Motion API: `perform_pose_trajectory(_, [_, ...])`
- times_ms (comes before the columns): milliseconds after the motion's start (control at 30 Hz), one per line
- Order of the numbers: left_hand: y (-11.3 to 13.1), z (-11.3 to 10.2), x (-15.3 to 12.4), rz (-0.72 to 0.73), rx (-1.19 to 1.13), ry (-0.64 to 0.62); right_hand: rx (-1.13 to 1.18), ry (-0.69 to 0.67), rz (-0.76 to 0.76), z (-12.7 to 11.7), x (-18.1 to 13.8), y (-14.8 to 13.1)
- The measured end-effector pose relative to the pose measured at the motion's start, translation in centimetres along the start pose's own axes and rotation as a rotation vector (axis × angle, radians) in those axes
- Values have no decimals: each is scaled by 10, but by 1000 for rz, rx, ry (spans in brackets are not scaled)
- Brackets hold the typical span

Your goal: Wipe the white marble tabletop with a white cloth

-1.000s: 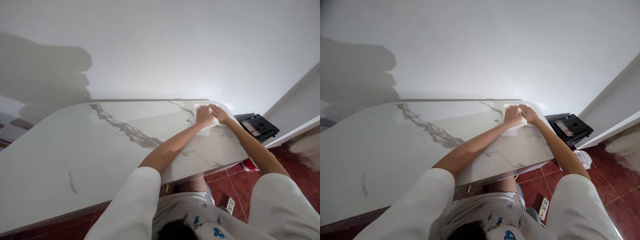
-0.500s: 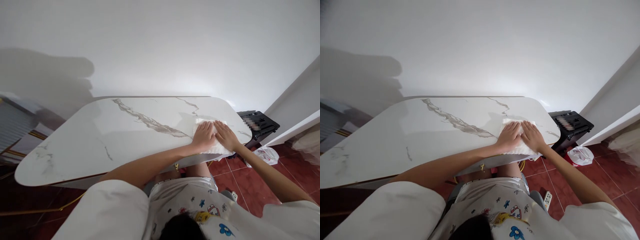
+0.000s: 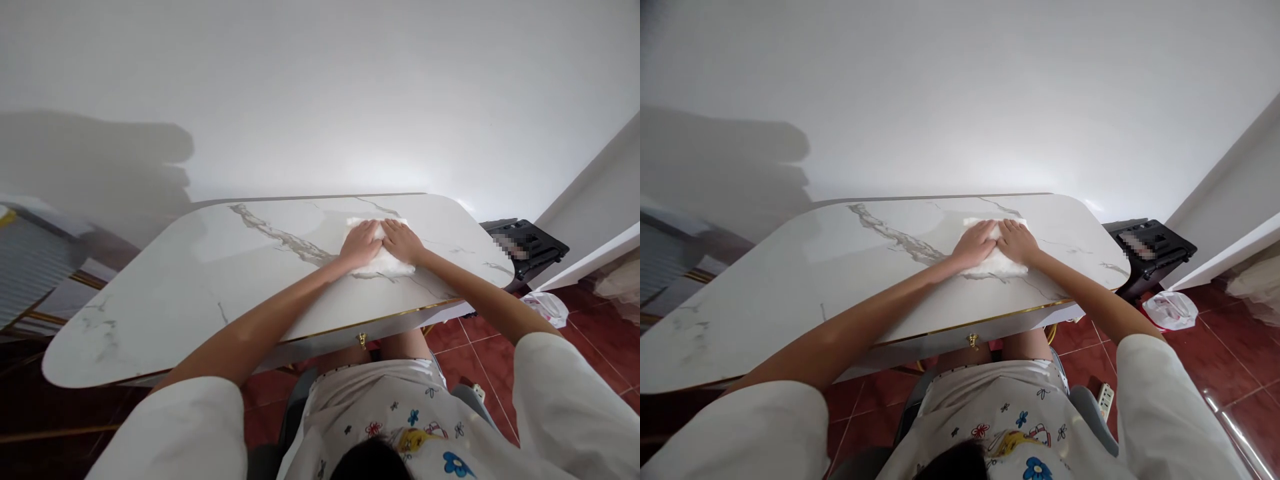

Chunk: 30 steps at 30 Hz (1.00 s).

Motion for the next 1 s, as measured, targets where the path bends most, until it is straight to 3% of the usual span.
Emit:
perform_pose_trajectory(300, [-56,10,98,-34,32,100,63,83,-51,24,109,55])
perform_pose_trajectory(600, [-94,12,155,-122,34,68,-8,39,78,28,167,72])
perform_pose_trajectory(800, [-120,4,157,1,-100,-32,-38,119,183,32,170,49])
perform_pose_trajectory(1000, [-141,-8,111,121,16,53,-6,146,34,36,160,5])
Point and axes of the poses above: each hand's wrist, its own x-axis towards the middle knuckle, its own z-axis out of the palm, y = z × x, the point moved 5 cm from there along x, towards the middle knuckle, and after that the axes turned 5 degrees about -z, right-handed, at the moved point
